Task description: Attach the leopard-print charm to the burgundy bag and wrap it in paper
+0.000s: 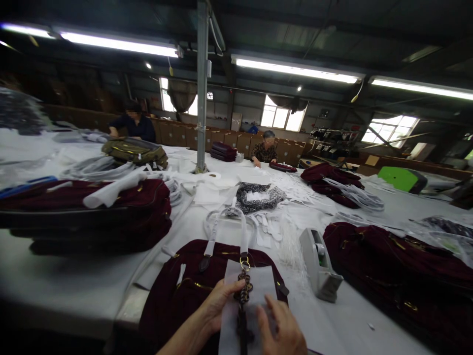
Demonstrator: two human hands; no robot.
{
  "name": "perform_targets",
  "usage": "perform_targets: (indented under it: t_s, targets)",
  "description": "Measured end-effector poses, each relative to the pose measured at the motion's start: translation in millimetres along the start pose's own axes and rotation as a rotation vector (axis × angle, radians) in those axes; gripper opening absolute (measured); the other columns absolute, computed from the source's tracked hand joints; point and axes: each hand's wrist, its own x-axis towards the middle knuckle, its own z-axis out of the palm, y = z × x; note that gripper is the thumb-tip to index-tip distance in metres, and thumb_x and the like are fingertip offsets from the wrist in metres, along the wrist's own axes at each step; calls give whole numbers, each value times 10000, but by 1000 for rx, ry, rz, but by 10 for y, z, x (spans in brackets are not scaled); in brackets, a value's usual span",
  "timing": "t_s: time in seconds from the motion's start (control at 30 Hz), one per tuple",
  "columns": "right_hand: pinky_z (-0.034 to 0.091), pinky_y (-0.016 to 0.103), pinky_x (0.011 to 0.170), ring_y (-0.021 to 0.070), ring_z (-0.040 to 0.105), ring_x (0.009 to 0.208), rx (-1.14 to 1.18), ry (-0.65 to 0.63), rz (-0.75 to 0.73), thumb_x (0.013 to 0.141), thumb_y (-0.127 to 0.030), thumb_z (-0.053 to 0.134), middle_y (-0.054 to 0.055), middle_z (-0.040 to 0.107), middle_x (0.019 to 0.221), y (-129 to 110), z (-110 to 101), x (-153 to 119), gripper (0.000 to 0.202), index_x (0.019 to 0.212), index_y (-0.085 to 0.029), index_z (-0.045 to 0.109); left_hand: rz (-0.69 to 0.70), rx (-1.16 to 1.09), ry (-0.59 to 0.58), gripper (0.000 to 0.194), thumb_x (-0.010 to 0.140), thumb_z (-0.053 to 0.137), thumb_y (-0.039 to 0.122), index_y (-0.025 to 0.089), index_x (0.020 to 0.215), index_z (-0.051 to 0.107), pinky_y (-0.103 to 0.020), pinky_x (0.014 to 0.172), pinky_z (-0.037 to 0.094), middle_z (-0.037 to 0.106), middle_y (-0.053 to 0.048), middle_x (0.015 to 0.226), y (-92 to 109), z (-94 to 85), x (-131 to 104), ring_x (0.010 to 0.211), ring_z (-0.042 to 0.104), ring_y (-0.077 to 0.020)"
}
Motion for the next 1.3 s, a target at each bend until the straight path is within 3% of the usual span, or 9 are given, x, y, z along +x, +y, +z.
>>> perform_targets:
  t_s: [0.1, 0.23, 0.3, 0.47, 0.6, 0.73, 0.87, 1.1, 1.3]
  targets:
    - [516, 331, 718, 257, 632, 856, 1, 31, 210, 698, -557, 538, 113, 665, 1007, 100, -166, 224, 616, 1137, -127, 581, -37, 5, -66, 324, 585, 742, 170, 75, 877, 638, -356, 701, 472, 675, -137, 797, 50, -9, -38, 668, 621, -219]
    - [515, 313, 734, 253, 654, 811, 358, -371, 295, 721, -539, 508, 100, 705, 886, 66, -159, 341, 595, 1094, -84, 602, -20, 51, -96, 323, 595, 751, 202, 68, 870, 646, -350, 697, 473, 674, -129, 775, 60, 14, -83, 664, 617, -214]
    - [506, 298, 768, 251, 647, 869, 439, -425, 242, 758, -499, 492, 91, 703, 934, -13, -101, 291, 511, 1050, -102, 627, 13, 114, -102, 327, 591, 759, 224, 64, 854, 650, -333, 667, 469, 667, -114, 736, 56, 25, -110, 635, 604, -199]
    - [475, 276, 831, 236, 619, 967, 139, -190, 61, 814, -412, 476, 63, 687, 1013, -130, 32, 139, 366, 1045, -188, 649, 65, 309, -81, 357, 587, 766, 312, 67, 823, 656, -287, 640, 442, 656, -94, 729, 71, 31, -157, 631, 578, -172]
    - [478, 209, 611, 162, 638, 659, -174, -131, -309, 901, -305, 350, 60, 661, 741, -58, 154, 99, 326, 1025, -197, 631, 96, 442, -45, 319, 613, 744, 342, 80, 769, 651, -230, 591, 393, 610, -41, 670, 69, 28, -150, 607, 523, -125]
    - [414, 203, 492, 142, 562, 539, -475, 28, -649, 838, -110, 373, 33, 572, 634, 27, 298, 4, 318, 1072, -182, 577, 120, 446, -7, 311, 627, 721, 366, 88, 747, 647, -207, 534, 349, 562, -12, 625, 3, -7, -106, 579, 472, -105]
    - [407, 225, 523, 156, 529, 578, -547, 139, -710, 762, -14, 374, 43, 551, 659, 0, 360, -87, 378, 1054, -172, 554, 148, 437, 47, 321, 590, 743, 353, 80, 725, 641, -212, 517, 342, 549, -12, 598, -78, -29, -70, 568, 466, -112]
    - [402, 221, 508, 153, 528, 572, -510, 131, -728, 734, -9, 391, 43, 569, 659, -120, 373, -20, 367, 1034, -158, 541, 217, 399, 125, 214, 627, 698, 270, 102, 751, 652, -219, 528, 370, 593, -23, 611, -175, 66, -79, 584, 490, -128]
    - [396, 224, 474, 158, 541, 552, -621, 147, -781, 752, -14, 389, 53, 580, 647, -36, 405, -88, 371, 1061, -132, 556, -20, 145, 31, 200, 669, 657, 318, 131, 685, 588, -231, 510, 380, 529, 4, 575, -47, 44, -226, 524, 477, -113]
